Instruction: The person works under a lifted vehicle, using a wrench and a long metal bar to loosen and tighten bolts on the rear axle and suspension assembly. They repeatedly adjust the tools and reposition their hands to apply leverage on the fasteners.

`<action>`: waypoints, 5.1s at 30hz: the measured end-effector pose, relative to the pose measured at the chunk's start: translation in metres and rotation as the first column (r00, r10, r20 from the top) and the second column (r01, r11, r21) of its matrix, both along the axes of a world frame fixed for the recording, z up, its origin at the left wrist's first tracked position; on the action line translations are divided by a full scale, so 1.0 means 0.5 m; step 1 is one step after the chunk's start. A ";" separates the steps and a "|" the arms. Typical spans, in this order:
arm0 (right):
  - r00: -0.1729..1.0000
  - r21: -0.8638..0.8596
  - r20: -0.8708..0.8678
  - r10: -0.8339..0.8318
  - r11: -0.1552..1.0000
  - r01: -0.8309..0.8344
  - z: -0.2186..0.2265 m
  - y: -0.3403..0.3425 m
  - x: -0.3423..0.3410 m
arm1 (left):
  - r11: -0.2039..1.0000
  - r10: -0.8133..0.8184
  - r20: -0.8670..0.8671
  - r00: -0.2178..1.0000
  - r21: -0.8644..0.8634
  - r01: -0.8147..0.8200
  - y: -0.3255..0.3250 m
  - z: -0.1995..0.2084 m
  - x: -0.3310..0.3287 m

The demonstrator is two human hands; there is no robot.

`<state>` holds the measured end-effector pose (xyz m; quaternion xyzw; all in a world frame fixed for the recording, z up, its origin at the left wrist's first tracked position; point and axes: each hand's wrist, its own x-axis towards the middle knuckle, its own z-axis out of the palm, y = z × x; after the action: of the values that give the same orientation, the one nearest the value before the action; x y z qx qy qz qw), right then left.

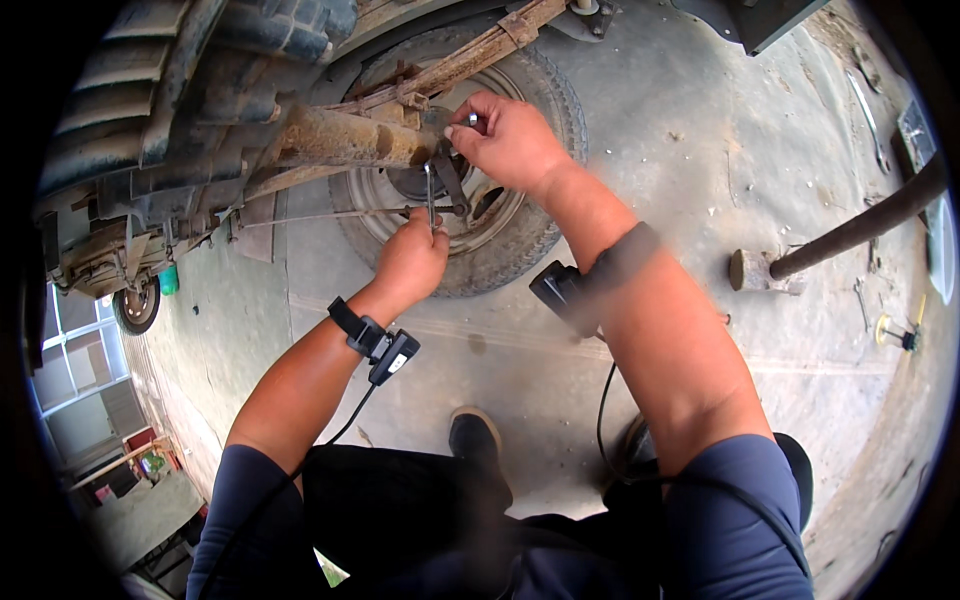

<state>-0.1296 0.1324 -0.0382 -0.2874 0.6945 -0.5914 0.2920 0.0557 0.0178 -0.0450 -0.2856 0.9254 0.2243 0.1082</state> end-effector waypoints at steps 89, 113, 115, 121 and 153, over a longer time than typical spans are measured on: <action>0.766 0.030 -0.635 -0.102 0.987 0.156 -0.012 -0.026 0.075 | 0.999 0.025 0.026 0.999 0.030 -0.026 0.000 0.012 -0.008; 0.935 0.176 -0.349 -0.068 0.975 0.137 0.013 0.005 0.082 | 0.999 -0.026 -0.030 0.999 0.021 0.027 -0.005 0.001 0.000; 0.989 0.255 -0.142 -0.035 0.964 0.071 0.031 0.001 0.079 | 0.999 -0.038 -0.022 0.999 0.007 0.038 -0.008 -0.001 0.002; 0.785 0.236 0.615 -0.080 0.968 -0.087 0.077 -0.028 0.053 | 0.999 0.010 -0.021 1.000 0.038 -0.009 -0.009 -0.006 0.004; 0.922 0.376 -0.385 0.048 0.920 0.110 -0.087 0.015 0.149 | 0.995 -0.055 -0.014 0.998 0.079 0.056 -0.019 0.018 -0.011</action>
<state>-0.0549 0.1399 -0.0816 -0.3232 0.8466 -0.3773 0.1908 0.0504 0.0082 -0.0360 -0.2538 0.9241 0.2592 0.1200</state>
